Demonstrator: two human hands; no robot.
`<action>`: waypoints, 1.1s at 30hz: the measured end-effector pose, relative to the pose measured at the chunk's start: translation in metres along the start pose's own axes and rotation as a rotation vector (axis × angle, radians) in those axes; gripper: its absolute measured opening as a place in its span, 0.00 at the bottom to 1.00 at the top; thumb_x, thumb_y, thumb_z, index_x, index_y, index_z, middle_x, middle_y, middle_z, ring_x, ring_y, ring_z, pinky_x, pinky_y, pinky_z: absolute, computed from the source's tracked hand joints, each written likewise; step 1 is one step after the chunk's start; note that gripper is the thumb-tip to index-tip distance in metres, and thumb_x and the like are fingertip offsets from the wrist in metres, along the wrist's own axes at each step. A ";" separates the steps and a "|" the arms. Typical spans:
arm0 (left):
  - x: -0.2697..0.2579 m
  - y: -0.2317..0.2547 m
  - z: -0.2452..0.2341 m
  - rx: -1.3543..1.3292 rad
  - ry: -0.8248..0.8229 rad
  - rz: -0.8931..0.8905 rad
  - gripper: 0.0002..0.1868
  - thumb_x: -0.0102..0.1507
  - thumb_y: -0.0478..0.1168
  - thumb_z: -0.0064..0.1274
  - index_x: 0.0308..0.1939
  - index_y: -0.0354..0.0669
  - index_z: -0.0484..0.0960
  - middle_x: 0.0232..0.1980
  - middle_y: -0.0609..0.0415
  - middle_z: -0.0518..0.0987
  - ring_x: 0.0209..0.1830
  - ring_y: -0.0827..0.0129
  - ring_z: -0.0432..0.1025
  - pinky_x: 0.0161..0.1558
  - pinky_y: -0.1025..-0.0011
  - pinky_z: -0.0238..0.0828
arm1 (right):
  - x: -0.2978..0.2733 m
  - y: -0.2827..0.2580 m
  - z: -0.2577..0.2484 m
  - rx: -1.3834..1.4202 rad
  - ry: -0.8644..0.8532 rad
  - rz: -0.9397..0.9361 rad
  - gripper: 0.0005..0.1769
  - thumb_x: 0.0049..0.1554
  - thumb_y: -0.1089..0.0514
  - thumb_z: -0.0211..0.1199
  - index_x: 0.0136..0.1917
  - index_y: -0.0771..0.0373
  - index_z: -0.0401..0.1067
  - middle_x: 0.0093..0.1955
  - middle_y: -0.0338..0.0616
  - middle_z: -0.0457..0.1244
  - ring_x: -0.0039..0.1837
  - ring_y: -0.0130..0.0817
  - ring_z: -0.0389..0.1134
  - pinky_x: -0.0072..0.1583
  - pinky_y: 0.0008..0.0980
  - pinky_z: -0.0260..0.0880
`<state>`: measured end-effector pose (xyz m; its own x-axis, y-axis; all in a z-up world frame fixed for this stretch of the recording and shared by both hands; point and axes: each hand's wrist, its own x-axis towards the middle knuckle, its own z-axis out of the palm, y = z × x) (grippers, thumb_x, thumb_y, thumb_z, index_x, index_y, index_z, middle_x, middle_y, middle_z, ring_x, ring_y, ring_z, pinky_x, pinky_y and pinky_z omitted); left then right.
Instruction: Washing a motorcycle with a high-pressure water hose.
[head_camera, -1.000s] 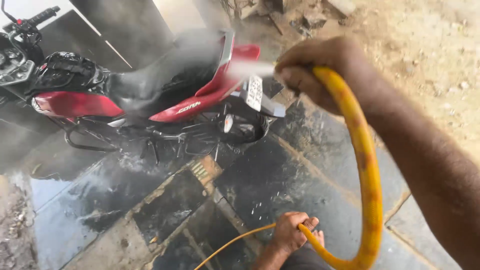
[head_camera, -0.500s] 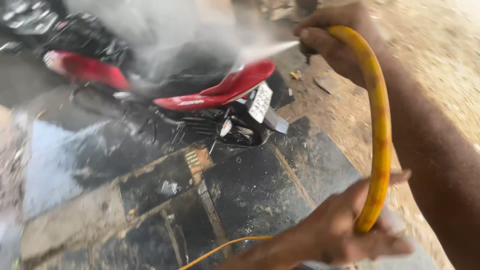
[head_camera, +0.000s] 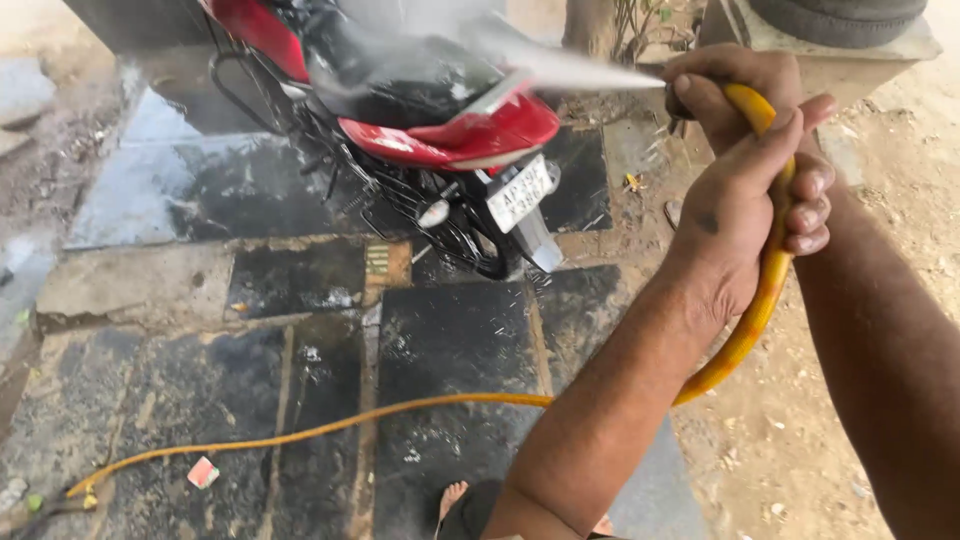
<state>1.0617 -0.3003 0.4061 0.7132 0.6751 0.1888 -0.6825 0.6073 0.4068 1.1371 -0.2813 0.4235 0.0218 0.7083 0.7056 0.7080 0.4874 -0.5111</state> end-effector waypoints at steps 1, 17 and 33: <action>0.002 -0.014 0.005 0.000 0.020 0.010 0.33 0.74 0.56 0.47 0.72 0.34 0.64 0.29 0.66 0.68 0.22 0.84 0.60 0.23 0.82 0.58 | -0.004 0.011 -0.011 0.003 0.009 -0.052 0.08 0.75 0.56 0.58 0.64 0.60 0.70 0.57 0.47 0.64 0.56 0.31 0.67 0.65 0.30 0.68; 0.055 -0.119 -0.043 0.064 0.230 0.009 0.26 0.73 0.53 0.46 0.70 0.46 0.71 0.28 0.68 0.66 0.21 0.84 0.59 0.23 0.80 0.57 | -0.041 0.197 -0.023 0.326 -0.240 0.004 0.10 0.70 0.55 0.57 0.56 0.64 0.73 0.51 0.47 0.67 0.47 0.30 0.68 0.48 0.27 0.72; 0.112 -0.085 -0.180 0.149 0.626 0.147 0.24 0.71 0.56 0.40 0.62 0.44 0.73 0.24 0.63 0.65 0.14 0.80 0.57 0.15 0.78 0.54 | -0.003 0.304 0.108 0.163 -0.423 -0.097 0.12 0.56 0.60 0.64 0.54 0.64 0.75 0.58 0.55 0.66 0.56 0.52 0.71 0.59 0.47 0.75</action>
<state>1.1705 -0.2008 0.2313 0.3556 0.8899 -0.2856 -0.7044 0.4560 0.5439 1.2759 -0.0798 0.2129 -0.3528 0.7853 0.5089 0.5715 0.6114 -0.5473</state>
